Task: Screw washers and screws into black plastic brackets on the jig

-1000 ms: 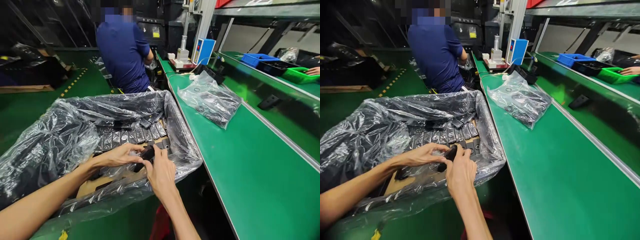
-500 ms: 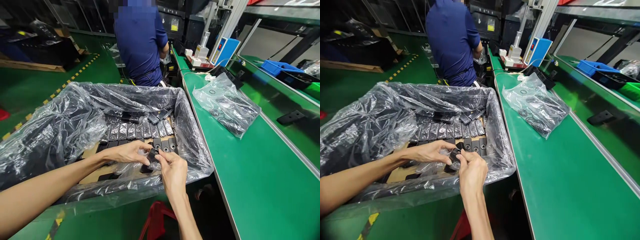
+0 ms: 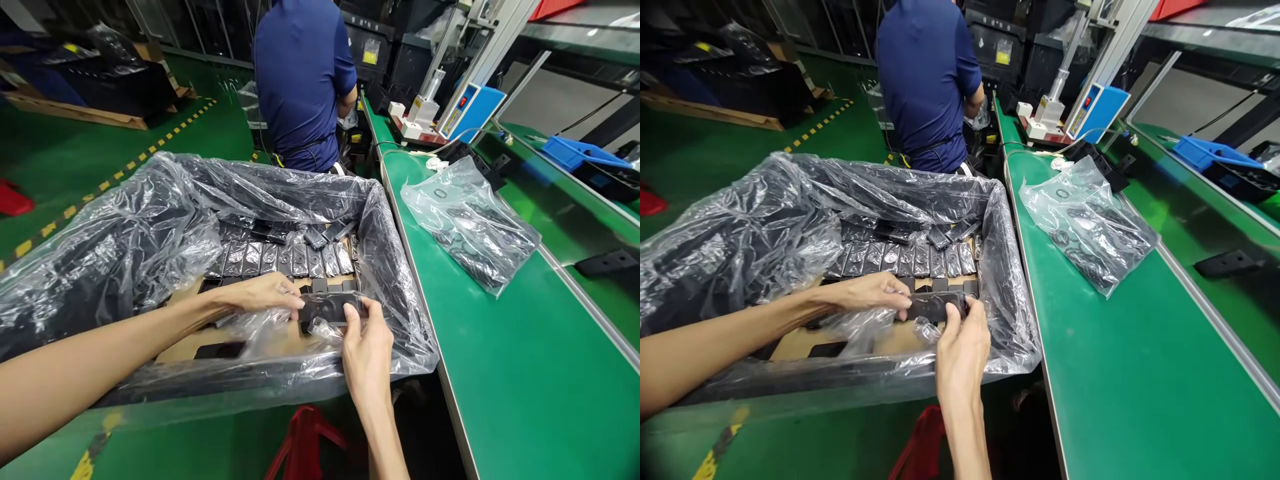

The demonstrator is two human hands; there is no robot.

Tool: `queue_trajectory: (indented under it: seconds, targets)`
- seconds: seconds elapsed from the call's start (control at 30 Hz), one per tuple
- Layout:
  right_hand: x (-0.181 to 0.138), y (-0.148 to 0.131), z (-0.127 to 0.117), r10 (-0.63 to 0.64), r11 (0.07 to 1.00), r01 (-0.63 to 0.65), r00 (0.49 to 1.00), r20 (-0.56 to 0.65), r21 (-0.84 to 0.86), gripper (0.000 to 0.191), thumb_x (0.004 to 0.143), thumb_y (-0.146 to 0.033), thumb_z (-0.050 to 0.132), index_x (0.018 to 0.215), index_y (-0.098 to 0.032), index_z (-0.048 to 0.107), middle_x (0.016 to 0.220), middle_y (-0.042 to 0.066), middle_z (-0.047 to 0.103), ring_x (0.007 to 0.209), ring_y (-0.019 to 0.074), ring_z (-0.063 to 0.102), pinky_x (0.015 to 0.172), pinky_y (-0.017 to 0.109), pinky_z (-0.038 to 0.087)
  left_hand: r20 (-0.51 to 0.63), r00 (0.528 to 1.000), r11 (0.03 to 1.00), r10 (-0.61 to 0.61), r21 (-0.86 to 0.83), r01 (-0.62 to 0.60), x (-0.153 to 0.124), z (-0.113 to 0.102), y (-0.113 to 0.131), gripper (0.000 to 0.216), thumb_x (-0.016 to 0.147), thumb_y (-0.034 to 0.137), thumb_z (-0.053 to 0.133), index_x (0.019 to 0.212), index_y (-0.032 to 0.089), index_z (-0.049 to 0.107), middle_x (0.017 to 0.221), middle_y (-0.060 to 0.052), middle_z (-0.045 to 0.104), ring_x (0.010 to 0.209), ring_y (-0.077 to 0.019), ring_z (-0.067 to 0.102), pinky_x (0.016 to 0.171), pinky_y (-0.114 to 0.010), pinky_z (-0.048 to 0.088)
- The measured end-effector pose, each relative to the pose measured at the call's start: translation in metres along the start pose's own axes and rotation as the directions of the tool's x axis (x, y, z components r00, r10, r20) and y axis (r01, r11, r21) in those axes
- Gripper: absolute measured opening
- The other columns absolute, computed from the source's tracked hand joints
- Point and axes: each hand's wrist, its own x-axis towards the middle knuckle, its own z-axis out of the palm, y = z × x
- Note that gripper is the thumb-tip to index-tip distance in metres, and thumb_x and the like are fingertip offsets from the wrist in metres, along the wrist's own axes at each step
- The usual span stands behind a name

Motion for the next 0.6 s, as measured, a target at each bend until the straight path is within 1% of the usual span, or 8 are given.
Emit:
queue_trajectory:
  seconds: [0.03, 0.1, 0.2, 0.27, 0.37, 0.43, 0.5, 0.6]
  targets:
    - [0.002, 0.001, -0.004, 0.027, 0.999, -0.029, 0.999, 0.042, 0.045, 0.036, 0.103, -0.046, 0.052, 0.123, -0.018, 0.062, 0.100, 0.013, 0.074, 0.087, 0.0304, 0.073, 0.081, 0.041, 0.056, -0.068, 0.998, 0.999, 0.005, -0.036, -0.008, 0.002, 0.001, -0.002, 0.051, 0.095, 0.065, 0.068, 0.081, 0.018, 0.081, 0.082, -0.005, 0.068, 0.075, -0.0181, 0.053, 0.072, -0.029, 0.034]
    - [0.006, 0.002, -0.012, 0.074, 0.987, -0.095, 0.984, 0.163, 0.126, 0.048, 0.099, -0.053, 0.059, 0.133, -0.021, 0.057, 0.090, 0.007, 0.070, 0.069, 0.0258, 0.068, 0.064, 0.037, 0.055, -0.190, 0.982, 0.993, 0.008, -0.112, -0.030, 0.007, 0.003, -0.004, 0.052, 0.094, 0.068, 0.067, 0.082, 0.018, 0.075, 0.086, -0.005, 0.068, 0.083, -0.0201, 0.055, 0.078, -0.030, 0.037]
    - [0.014, 0.003, -0.020, 0.155, 0.951, -0.239, 0.919, 0.363, 0.199, 0.063, 0.090, -0.062, 0.069, 0.137, -0.022, 0.059, 0.086, 0.003, 0.065, 0.053, 0.0194, 0.059, 0.048, 0.032, 0.050, -0.259, 0.966, 0.976, 0.011, -0.209, -0.067, 0.010, 0.003, -0.003, 0.050, 0.090, 0.067, 0.070, 0.084, 0.018, 0.064, 0.089, -0.004, 0.067, 0.088, -0.0218, 0.058, 0.083, -0.031, 0.040]
    - [0.019, 0.004, -0.021, 0.201, 0.910, -0.327, 0.886, 0.417, 0.255, 0.068, 0.084, -0.066, 0.076, 0.131, -0.019, 0.063, 0.087, 0.002, 0.064, 0.049, 0.0151, 0.055, 0.044, 0.030, 0.051, -0.265, 0.964, 0.965, 0.009, -0.250, -0.078, 0.008, 0.001, 0.000, 0.046, 0.090, 0.064, 0.070, 0.087, 0.018, 0.064, 0.096, -0.005, 0.071, 0.094, -0.0230, 0.061, 0.085, -0.032, 0.043]
    - [0.027, 0.006, -0.020, 0.218, 0.867, -0.369, 0.885, 0.412, 0.334, 0.070, 0.082, -0.066, 0.082, 0.131, -0.019, 0.064, 0.093, 0.002, 0.066, 0.051, 0.0109, 0.055, 0.044, 0.025, 0.052, -0.275, 0.961, 0.958, -0.025, -0.282, -0.056, 0.005, 0.000, 0.004, 0.044, 0.088, 0.060, 0.075, 0.102, 0.019, 0.072, 0.108, -0.007, 0.075, 0.098, -0.0242, 0.064, 0.085, -0.032, 0.044]
    - [0.032, 0.006, -0.019, 0.213, 0.867, -0.367, 0.885, 0.414, 0.337, 0.068, 0.082, -0.065, 0.084, 0.130, -0.020, 0.065, 0.094, 0.002, 0.067, 0.051, 0.0100, 0.056, 0.041, 0.021, 0.049, -0.296, 0.954, 0.959, -0.048, -0.279, -0.038, 0.005, 0.003, 0.003, 0.044, 0.085, 0.059, 0.078, 0.102, 0.018, 0.077, 0.100, -0.006, 0.075, 0.089, -0.0224, 0.063, 0.078, -0.030, 0.042]
    - [0.037, 0.006, -0.016, 0.214, 0.879, -0.369, 0.872, 0.441, 0.302, 0.067, 0.081, -0.065, 0.086, 0.129, -0.022, 0.066, 0.092, 0.001, 0.068, 0.047, 0.0086, 0.054, 0.037, 0.019, 0.044, -0.347, 0.935, 0.962, -0.079, -0.273, -0.020, 0.007, 0.007, -0.001, 0.043, 0.085, 0.058, 0.077, 0.090, 0.016, 0.080, 0.083, -0.004, 0.070, 0.075, -0.0191, 0.057, 0.068, -0.029, 0.035]
    - [0.046, 0.005, -0.011, 0.229, 0.895, -0.393, 0.813, 0.535, 0.213, 0.070, 0.081, -0.066, 0.085, 0.132, -0.023, 0.064, 0.090, 0.000, 0.069, 0.043, 0.0105, 0.058, 0.033, 0.018, 0.039, -0.447, 0.884, 0.957, -0.138, -0.292, 0.002, 0.014, 0.012, -0.011, 0.046, 0.085, 0.061, 0.074, 0.079, 0.015, 0.078, 0.068, -0.002, 0.061, 0.064, -0.0161, 0.048, 0.061, -0.029, 0.027]
